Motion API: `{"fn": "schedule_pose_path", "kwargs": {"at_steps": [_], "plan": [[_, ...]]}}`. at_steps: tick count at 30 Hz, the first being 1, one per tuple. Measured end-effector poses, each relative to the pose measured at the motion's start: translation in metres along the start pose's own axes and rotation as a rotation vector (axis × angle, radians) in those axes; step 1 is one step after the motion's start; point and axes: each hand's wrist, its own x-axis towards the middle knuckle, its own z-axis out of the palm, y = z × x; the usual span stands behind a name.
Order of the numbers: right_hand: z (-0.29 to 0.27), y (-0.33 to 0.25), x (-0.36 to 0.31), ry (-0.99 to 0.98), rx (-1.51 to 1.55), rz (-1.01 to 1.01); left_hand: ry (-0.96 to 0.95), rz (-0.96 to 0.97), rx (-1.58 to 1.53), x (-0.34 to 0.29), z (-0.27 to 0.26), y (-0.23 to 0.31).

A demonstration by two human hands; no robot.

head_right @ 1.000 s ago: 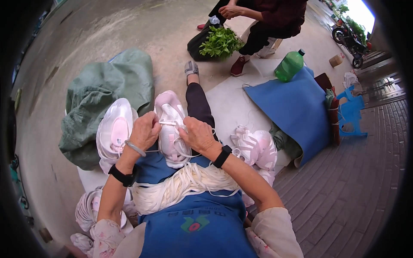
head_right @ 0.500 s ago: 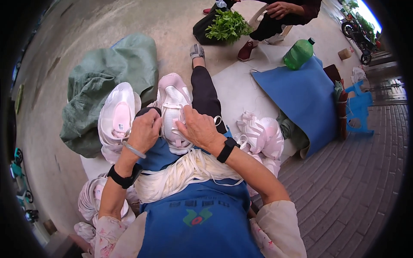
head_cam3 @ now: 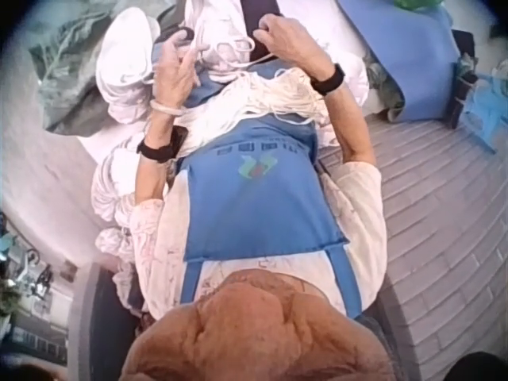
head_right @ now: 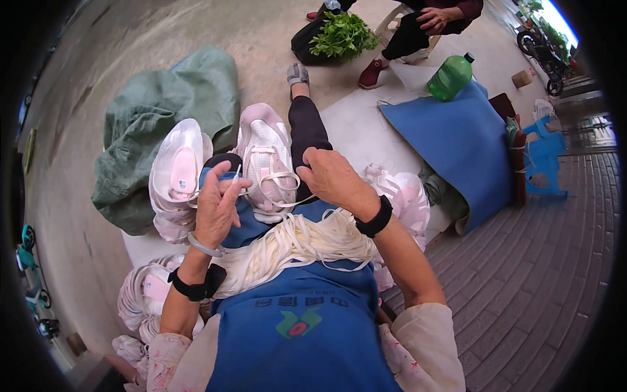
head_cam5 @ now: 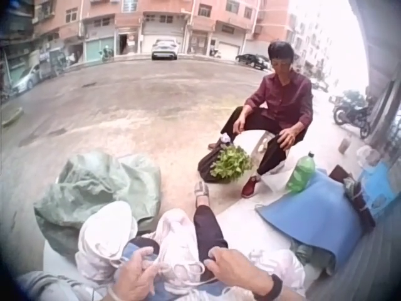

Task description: Manually lacing a white and pink athletic shoe while sitting outdoors.

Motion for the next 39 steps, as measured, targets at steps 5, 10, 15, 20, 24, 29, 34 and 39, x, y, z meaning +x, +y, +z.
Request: {"fn": "schedule_pose_path", "kwargs": {"at_steps": [5,10,15,20,24,29,34,39], "plan": [[-0.007,-0.017,-0.009,-0.031,0.589,0.008,-0.328,-0.501,-0.613,-0.009,0.009,0.006],[0.002,-0.053,-0.017,-0.011,1.511,0.152,-0.308,-0.503,-0.805,-0.007,0.025,0.036],[0.007,-0.073,-0.018,0.412,0.778,-0.203,-0.202,-0.421,-0.960,0.004,0.042,0.057],[-0.010,-0.075,-0.023,0.713,0.108,-0.319,-0.226,-0.306,-0.854,0.009,0.051,0.058],[-0.002,-0.067,-0.021,0.520,0.212,-0.243,-0.318,-0.165,-0.592,0.007,0.055,0.050],[0.009,-0.065,-0.019,0.604,0.231,-0.375,-0.356,-0.076,-0.525,-0.009,0.051,0.054],[-0.009,-0.074,-0.026,0.526,0.381,-0.313,-0.438,-0.018,-0.393,-0.019,0.035,0.060],[-0.031,-0.087,-0.029,0.201,0.947,-0.283,-0.393,-0.058,-0.306,-0.020,-0.010,0.115]]}}
